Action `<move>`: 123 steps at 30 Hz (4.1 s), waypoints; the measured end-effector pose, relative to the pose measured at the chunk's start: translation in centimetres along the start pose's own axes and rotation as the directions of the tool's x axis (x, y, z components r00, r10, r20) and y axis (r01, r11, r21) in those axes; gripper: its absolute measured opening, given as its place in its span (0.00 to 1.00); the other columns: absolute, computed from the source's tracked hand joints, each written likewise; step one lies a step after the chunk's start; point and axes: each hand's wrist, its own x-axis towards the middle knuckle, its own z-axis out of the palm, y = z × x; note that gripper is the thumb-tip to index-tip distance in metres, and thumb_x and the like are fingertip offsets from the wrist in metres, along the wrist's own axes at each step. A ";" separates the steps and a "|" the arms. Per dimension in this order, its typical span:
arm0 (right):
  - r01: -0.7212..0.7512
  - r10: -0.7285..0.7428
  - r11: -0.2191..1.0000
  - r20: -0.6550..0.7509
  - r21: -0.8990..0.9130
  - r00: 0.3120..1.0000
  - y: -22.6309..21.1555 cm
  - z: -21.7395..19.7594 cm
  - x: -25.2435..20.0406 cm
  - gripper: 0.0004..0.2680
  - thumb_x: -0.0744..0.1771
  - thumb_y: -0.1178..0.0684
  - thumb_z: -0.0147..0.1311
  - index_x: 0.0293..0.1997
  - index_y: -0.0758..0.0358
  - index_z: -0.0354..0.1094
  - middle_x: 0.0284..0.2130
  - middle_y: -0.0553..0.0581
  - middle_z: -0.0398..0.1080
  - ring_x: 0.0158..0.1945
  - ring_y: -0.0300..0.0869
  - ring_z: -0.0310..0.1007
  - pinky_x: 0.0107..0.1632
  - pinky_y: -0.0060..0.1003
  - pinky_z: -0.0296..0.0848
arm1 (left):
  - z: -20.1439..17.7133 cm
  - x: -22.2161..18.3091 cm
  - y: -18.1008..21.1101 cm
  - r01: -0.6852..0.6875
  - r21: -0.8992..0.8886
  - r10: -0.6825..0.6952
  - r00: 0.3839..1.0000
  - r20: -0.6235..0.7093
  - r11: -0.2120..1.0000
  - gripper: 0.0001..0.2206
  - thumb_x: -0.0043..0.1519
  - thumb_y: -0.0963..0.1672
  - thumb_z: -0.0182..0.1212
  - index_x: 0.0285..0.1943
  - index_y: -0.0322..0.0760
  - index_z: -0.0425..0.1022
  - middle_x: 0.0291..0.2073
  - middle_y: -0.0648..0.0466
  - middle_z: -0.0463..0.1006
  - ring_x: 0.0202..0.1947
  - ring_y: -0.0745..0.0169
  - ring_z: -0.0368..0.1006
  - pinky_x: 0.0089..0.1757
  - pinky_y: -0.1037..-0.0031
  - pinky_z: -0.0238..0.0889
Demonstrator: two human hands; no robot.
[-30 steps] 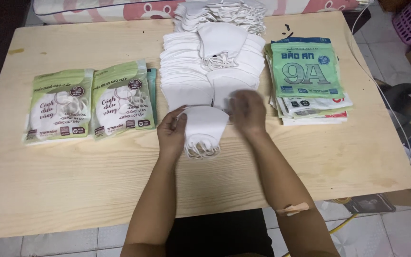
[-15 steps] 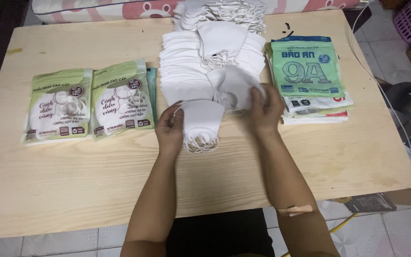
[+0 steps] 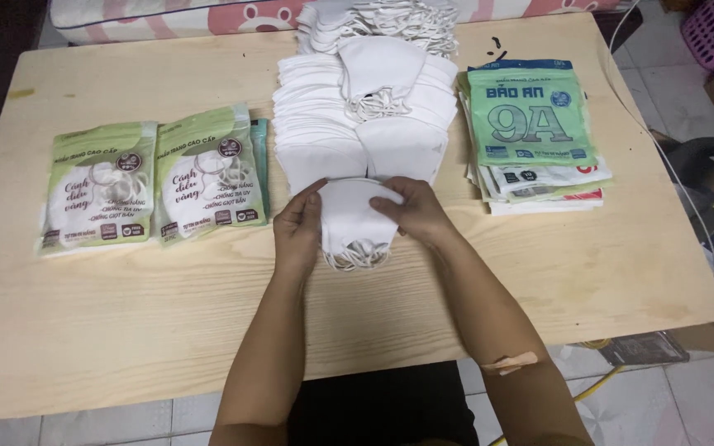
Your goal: Packaging individual face masks into plastic bags by hand
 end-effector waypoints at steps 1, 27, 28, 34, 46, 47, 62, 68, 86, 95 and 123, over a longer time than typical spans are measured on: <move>0.000 0.000 1.000 -0.005 0.001 1.000 1.1 -0.2 0.5 0.07 0.64 0.60 0.65 0.41 0.75 0.73 0.19 0.61 0.68 0.12 0.36 0.64 0.11 0.24 0.61 | 0.0 0.1 -0.5 0.001 0.000 0.000 1.000 0.005 1.000 0.12 0.72 0.43 0.54 0.57 0.35 0.80 0.53 0.42 0.81 0.58 0.56 0.73 0.61 0.60 0.62; 0.083 -0.773 0.263 -0.159 -0.961 0.615 7.9 -6.2 6.1 0.18 0.64 0.47 0.69 0.59 0.54 0.68 0.56 0.52 0.73 0.59 0.47 0.74 0.63 0.46 0.71 | 4.8 4.0 -5.0 -0.602 0.254 0.604 0.793 0.077 0.757 0.11 0.75 0.37 0.51 0.57 0.14 0.74 0.51 0.27 0.78 0.51 0.37 0.74 0.53 0.56 0.67; 0.083 -0.773 0.264 -0.159 -0.961 0.614 7.4 -6.1 5.6 0.18 0.64 0.47 0.69 0.59 0.54 0.68 0.56 0.52 0.73 0.59 0.47 0.74 0.63 0.46 0.71 | 5.1 3.8 -4.5 -0.602 0.255 0.605 0.793 0.078 0.756 0.11 0.75 0.37 0.51 0.57 0.14 0.74 0.51 0.27 0.78 0.51 0.37 0.74 0.53 0.56 0.67; 0.296 -0.753 0.471 -0.203 -0.831 0.626 7.5 -5.9 5.5 0.06 0.69 0.49 0.48 0.43 0.56 0.67 0.35 0.53 0.71 0.41 0.50 0.71 0.47 0.45 0.70 | 7.0 2.7 -2.2 -0.706 0.358 0.712 0.688 0.141 0.611 0.11 0.76 0.37 0.52 0.52 0.12 0.75 0.51 0.27 0.76 0.54 0.32 0.72 0.54 0.50 0.67; 0.529 -0.542 0.803 -0.707 -0.275 0.454 0.6 -8.2 1.0 0.08 0.67 0.50 0.63 0.49 0.52 0.74 0.44 0.47 0.77 0.48 0.35 0.79 0.57 0.30 0.80 | 5.4 2.4 -0.3 -0.689 0.180 0.712 0.678 -0.181 0.702 0.08 0.73 0.37 0.55 0.50 0.16 0.75 0.41 0.29 0.76 0.42 0.42 0.71 0.47 0.57 0.67; 0.586 -0.497 0.803 -0.670 -0.114 0.551 0.1 -8.2 0.4 0.08 0.66 0.51 0.65 0.48 0.51 0.74 0.44 0.46 0.77 0.49 0.35 0.78 0.57 0.31 0.80 | 5.5 1.7 1.0 -0.592 0.069 0.589 0.770 -0.247 0.803 0.07 0.71 0.39 0.57 0.48 0.22 0.75 0.41 0.36 0.76 0.43 0.46 0.72 0.48 0.58 0.69; 0.333 -0.326 0.942 -0.126 0.037 0.937 5.0 -1.6 1.4 0.07 0.64 0.54 0.66 0.44 0.55 0.75 0.42 0.46 0.78 0.52 0.36 0.76 0.62 0.32 0.70 | 1.7 -1.0 2.4 0.117 -0.272 -0.153 0.981 -0.116 0.955 0.09 0.64 0.42 0.64 0.52 0.38 0.80 0.51 0.46 0.84 0.54 0.57 0.83 0.59 0.67 0.83; 0.353 -0.354 0.935 -0.209 -0.041 0.912 6.0 -1.5 1.9 0.07 0.64 0.55 0.66 0.43 0.54 0.75 0.40 0.47 0.78 0.49 0.36 0.78 0.60 0.31 0.73 | 1.9 -1.1 2.4 0.084 -0.270 -0.107 0.992 -0.072 0.959 0.14 0.65 0.44 0.64 0.58 0.35 0.78 0.56 0.44 0.82 0.58 0.55 0.81 0.61 0.65 0.80; 0.269 -0.254 0.962 -0.219 0.042 0.942 6.8 -0.7 2.0 0.07 0.63 0.53 0.66 0.42 0.54 0.75 0.40 0.47 0.78 0.49 0.36 0.77 0.62 0.33 0.71 | 0.9 -1.2 0.0 -0.261 0.153 0.239 0.960 0.147 0.953 0.17 0.77 0.47 0.53 0.68 0.29 0.68 0.64 0.41 0.70 0.64 0.54 0.66 0.64 0.61 0.63; 0.481 -0.466 0.874 -0.396 -0.067 0.791 1.2 -2.2 -0.9 0.04 0.69 0.51 0.58 0.45 0.56 0.72 0.42 0.48 0.75 0.49 0.35 0.75 0.56 0.29 0.73 | 2.2 -1.9 2.9 0.004 -0.021 -0.006 0.994 -0.106 1.000 0.15 0.69 0.49 0.62 0.56 0.33 0.75 0.51 0.50 0.82 0.52 0.65 0.79 0.55 0.73 0.79; 0.489 -0.705 0.660 -0.245 -0.570 0.666 6.0 -3.2 2.8 0.09 0.67 0.52 0.63 0.52 0.53 0.71 0.47 0.53 0.74 0.56 0.51 0.76 0.58 0.45 0.76 | -6.6 1.6 -0.7 0.081 -0.529 -0.115 0.993 -0.031 0.844 0.27 0.62 0.47 0.67 0.69 0.31 0.69 0.65 0.38 0.77 0.67 0.48 0.77 0.74 0.53 0.71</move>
